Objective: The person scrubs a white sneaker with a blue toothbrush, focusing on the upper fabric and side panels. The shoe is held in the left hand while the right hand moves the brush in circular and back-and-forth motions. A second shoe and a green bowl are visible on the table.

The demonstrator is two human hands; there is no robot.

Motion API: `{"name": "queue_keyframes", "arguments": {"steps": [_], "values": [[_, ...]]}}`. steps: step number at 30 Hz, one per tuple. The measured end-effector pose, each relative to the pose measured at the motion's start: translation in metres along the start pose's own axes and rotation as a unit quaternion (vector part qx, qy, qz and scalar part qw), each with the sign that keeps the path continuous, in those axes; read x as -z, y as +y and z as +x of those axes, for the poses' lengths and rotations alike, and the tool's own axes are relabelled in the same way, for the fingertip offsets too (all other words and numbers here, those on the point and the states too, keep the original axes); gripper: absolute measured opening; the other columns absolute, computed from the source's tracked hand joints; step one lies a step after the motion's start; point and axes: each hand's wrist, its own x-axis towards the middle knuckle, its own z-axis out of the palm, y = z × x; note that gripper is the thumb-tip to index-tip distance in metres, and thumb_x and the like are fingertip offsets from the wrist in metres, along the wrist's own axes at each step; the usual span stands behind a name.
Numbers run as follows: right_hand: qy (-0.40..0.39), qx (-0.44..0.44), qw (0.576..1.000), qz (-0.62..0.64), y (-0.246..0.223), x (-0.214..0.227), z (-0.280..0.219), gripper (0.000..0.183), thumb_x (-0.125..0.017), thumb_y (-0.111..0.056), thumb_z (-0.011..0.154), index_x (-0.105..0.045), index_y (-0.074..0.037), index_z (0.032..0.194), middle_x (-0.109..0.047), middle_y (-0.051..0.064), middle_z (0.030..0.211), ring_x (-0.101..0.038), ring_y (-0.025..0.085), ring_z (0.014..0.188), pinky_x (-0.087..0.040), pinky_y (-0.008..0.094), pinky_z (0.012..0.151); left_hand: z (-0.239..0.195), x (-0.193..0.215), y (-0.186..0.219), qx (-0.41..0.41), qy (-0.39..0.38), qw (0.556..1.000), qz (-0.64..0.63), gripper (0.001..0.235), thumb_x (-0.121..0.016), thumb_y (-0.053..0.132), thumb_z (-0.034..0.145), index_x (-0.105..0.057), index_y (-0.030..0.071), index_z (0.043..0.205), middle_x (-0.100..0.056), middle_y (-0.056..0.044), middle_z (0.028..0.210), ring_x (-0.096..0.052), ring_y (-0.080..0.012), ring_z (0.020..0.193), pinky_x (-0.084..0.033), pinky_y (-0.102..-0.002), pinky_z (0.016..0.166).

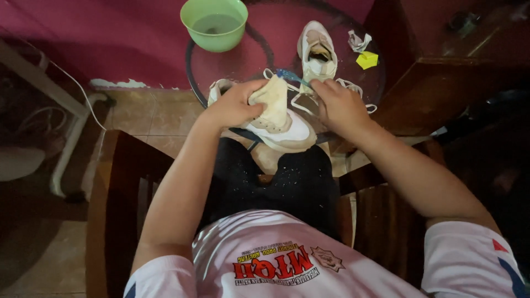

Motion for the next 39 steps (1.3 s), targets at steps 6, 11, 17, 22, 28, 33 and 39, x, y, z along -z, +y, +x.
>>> {"name": "queue_keyframes", "arguments": {"steps": [6, 11, 17, 22, 28, 33, 39], "values": [[-0.026, 0.062, 0.994, 0.092, -0.012, 0.008, -0.015, 0.061, -0.054, -0.019, 0.099, -0.040, -0.029, 0.157, -0.064, 0.015, 0.107, -0.066, 0.045, 0.092, -0.056, 0.057, 0.079, -0.010, -0.010, 0.020, 0.011, 0.008, 0.999, -0.048, 0.058, -0.065, 0.009, 0.088, -0.058, 0.008, 0.146, -0.064, -0.023, 0.137, -0.061, -0.0370, 0.127, -0.047, -0.047, 0.107], [-0.038, 0.065, 0.994, 0.080, -0.018, 0.006, -0.017, 0.059, -0.050, -0.024, 0.099, -0.041, -0.034, 0.156, -0.060, 0.010, 0.109, -0.066, 0.041, 0.090, -0.056, 0.054, 0.076, -0.006, -0.009, 0.024, 0.008, 0.015, 0.999, -0.042, 0.060, -0.065, 0.008, 0.085, -0.058, 0.008, 0.145, -0.064, -0.024, 0.136, -0.060, -0.0369, 0.127, -0.047, -0.048, 0.106], [0.012, 0.060, 0.991, 0.121, -0.015, -0.006, -0.013, 0.067, -0.062, -0.021, 0.096, -0.044, -0.035, 0.159, -0.062, 0.005, 0.107, -0.068, 0.034, 0.094, -0.056, 0.044, 0.080, -0.010, -0.009, 0.025, 0.021, 0.015, 0.999, -0.034, 0.061, -0.070, 0.014, 0.085, -0.058, 0.009, 0.145, -0.065, -0.024, 0.135, -0.060, -0.0359, 0.127, -0.047, -0.046, 0.107], [-0.022, 0.068, 0.989, 0.128, -0.017, 0.002, -0.007, 0.076, -0.061, -0.012, 0.088, -0.044, -0.038, 0.158, -0.063, 0.011, 0.111, -0.069, 0.040, 0.089, -0.055, 0.049, 0.082, -0.009, -0.005, 0.021, 0.030, 0.006, 0.999, -0.009, 0.061, -0.072, 0.017, 0.086, -0.058, 0.009, 0.144, -0.064, -0.024, 0.135, -0.060, -0.0354, 0.128, -0.048, -0.046, 0.106], [0.022, 0.072, 0.980, 0.182, -0.022, 0.007, -0.013, 0.058, -0.052, -0.014, 0.101, -0.050, -0.036, 0.155, -0.066, 0.006, 0.111, -0.069, 0.039, 0.090, -0.056, 0.050, 0.073, -0.003, -0.009, -0.003, 0.131, 0.081, 0.949, -0.274, 0.046, -0.067, 0.013, 0.085, -0.069, 0.006, 0.131, -0.072, -0.016, 0.117, -0.069, -0.0257, 0.107, -0.056, -0.039, 0.099], [-0.069, 0.159, 0.983, 0.059, -0.007, 0.037, 0.003, 0.065, -0.055, -0.010, 0.092, -0.052, -0.039, 0.150, -0.060, 0.009, 0.095, -0.066, 0.041, 0.077, -0.056, 0.056, 0.069, -0.008, -0.009, 0.007, 0.143, 0.082, 0.939, -0.303, 0.036, -0.075, 0.024, 0.092, -0.071, 0.006, 0.123, -0.072, -0.013, 0.113, -0.066, -0.0225, 0.104, -0.055, -0.038, 0.098], [-0.084, 0.193, 0.976, 0.052, -0.003, 0.029, 0.009, 0.057, -0.051, -0.015, 0.093, -0.055, -0.040, 0.144, -0.059, 0.002, 0.093, -0.067, 0.034, 0.076, -0.058, 0.052, 0.065, 0.008, -0.006, -0.023, 0.116, 0.073, 0.957, -0.255, 0.021, -0.068, 0.024, 0.098, -0.074, 0.012, 0.113, -0.070, -0.008, 0.097, -0.067, -0.0191, 0.091, -0.057, -0.032, 0.083]]}}
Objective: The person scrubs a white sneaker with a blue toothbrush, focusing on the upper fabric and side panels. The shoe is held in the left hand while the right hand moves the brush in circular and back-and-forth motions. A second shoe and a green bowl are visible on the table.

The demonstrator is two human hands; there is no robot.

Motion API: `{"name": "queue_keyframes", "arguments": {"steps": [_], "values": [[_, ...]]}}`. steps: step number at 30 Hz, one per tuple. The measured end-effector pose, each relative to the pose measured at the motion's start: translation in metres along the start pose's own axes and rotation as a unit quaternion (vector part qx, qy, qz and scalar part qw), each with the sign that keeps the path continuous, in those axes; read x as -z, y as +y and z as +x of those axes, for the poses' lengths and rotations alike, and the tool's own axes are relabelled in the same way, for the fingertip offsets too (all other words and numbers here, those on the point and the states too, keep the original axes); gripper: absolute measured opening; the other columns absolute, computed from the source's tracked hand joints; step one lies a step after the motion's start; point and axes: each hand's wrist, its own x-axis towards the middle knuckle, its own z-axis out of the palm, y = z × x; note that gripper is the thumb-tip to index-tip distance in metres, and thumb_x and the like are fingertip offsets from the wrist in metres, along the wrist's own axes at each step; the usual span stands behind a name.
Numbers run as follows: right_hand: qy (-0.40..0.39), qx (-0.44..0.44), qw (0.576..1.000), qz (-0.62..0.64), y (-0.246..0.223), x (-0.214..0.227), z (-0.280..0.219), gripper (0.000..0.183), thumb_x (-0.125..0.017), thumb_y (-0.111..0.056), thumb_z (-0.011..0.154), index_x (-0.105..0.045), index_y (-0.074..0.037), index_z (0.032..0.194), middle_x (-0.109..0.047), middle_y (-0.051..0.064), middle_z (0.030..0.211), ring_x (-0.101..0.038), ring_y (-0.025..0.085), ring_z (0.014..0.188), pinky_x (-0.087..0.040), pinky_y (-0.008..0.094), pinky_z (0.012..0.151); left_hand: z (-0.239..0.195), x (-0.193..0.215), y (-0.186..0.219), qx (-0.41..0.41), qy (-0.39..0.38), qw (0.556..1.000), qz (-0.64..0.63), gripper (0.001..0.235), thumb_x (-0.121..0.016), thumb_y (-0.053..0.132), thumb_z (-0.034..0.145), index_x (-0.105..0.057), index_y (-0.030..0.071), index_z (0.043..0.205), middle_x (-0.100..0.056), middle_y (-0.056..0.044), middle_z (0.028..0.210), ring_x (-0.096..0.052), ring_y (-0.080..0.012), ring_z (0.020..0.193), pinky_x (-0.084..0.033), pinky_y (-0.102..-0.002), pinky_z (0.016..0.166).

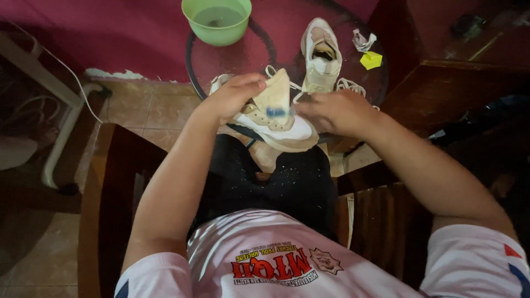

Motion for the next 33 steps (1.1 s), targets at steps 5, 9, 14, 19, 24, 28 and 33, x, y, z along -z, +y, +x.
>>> {"name": "queue_keyframes", "arguments": {"steps": [5, 9, 14, 19, 24, 28, 33], "values": [[-0.006, -0.009, 0.995, -0.103, 0.002, 0.017, 0.011, 0.055, -0.049, -0.018, 0.097, -0.054, -0.039, 0.147, -0.056, -0.001, 0.093, -0.064, 0.027, 0.071, -0.057, 0.045, 0.061, -0.001, -0.005, 0.000, -0.006, 0.004, 1.000, 0.022, 0.017, -0.067, 0.025, 0.098, -0.074, 0.014, 0.110, -0.066, -0.002, 0.091, -0.064, -0.0152, 0.084, -0.055, -0.028, 0.077], [-0.046, -0.016, 0.996, -0.079, -0.019, 0.050, 0.022, 0.052, -0.045, -0.019, 0.101, -0.053, -0.040, 0.147, -0.059, -0.003, 0.094, -0.066, 0.028, 0.074, -0.055, 0.042, 0.060, -0.023, -0.019, 0.027, -0.008, 0.004, 0.999, 0.034, 0.014, -0.066, 0.023, 0.098, -0.074, 0.015, 0.105, -0.063, -0.001, 0.084, -0.063, -0.0148, 0.078, -0.052, -0.025, 0.070], [-0.138, -0.010, 0.986, -0.092, -0.036, 0.076, 0.032, 0.050, -0.049, -0.019, 0.097, -0.061, -0.044, 0.138, -0.058, -0.005, 0.084, -0.063, 0.023, 0.066, -0.052, 0.037, 0.056, -0.016, -0.013, 0.020, -0.048, -0.016, 0.997, 0.065, 0.014, -0.062, 0.022, 0.102, -0.072, 0.013, 0.103, -0.057, 0.000, 0.082, -0.056, -0.0131, 0.077, -0.047, -0.023, 0.069], [-0.055, -0.016, 0.984, -0.168, -0.008, 0.054, 0.025, 0.047, -0.052, -0.021, 0.100, -0.055, -0.039, 0.143, -0.056, 0.001, 0.095, -0.064, 0.028, 0.071, -0.054, 0.045, 0.058, -0.010, -0.014, 0.021, -0.054, -0.017, 0.997, 0.050, 0.013, -0.061, 0.022, 0.103, -0.072, 0.015, 0.104, -0.057, 0.002, 0.079, -0.056, -0.0100, 0.073, -0.046, -0.021, 0.066], [-0.342, -0.105, 0.932, -0.050, -0.023, 0.075, 0.039, 0.066, -0.056, -0.019, 0.092, -0.051, -0.052, 0.148, -0.055, 0.001, 0.081, -0.059, 0.029, 0.069, -0.041, 0.044, 0.054, -0.016, -0.019, 0.046, 0.012, -0.059, 0.978, 0.201, 0.022, -0.048, 0.031, 0.106, -0.064, 0.016, 0.109, -0.055, 0.006, 0.087, -0.048, -0.0073, 0.075, -0.038, -0.025, 0.068], [-0.272, -0.087, 0.955, -0.085, -0.012, 0.069, 0.040, 0.068, -0.079, -0.018, 0.080, -0.055, -0.043, 0.139, -0.060, -0.003, 0.089, -0.059, 0.022, 0.069, -0.044, 0.037, 0.049, -0.018, -0.021, 0.054, 0.031, -0.048, 0.981, 0.184, 0.020, -0.048, 0.032, 0.106, -0.063, 0.018, 0.109, -0.055, 0.007, 0.087, -0.050, -0.0079, 0.076, -0.041, -0.025, 0.069], [-0.276, -0.032, 0.956, -0.095, -0.006, 0.060, 0.037, 0.077, -0.067, -0.009, 0.073, -0.053, -0.042, 0.142, -0.055, 0.001, 0.086, -0.060, 0.029, 0.073, -0.040, 0.043, 0.046, -0.016, -0.017, 0.044, 0.037, -0.047, 0.981, 0.183, 0.024, -0.048, 0.031, 0.107, -0.063, 0.016, 0.117, -0.053, 0.009, 0.087, -0.044, -0.0060, 0.075, -0.038, -0.023, 0.070]]}}
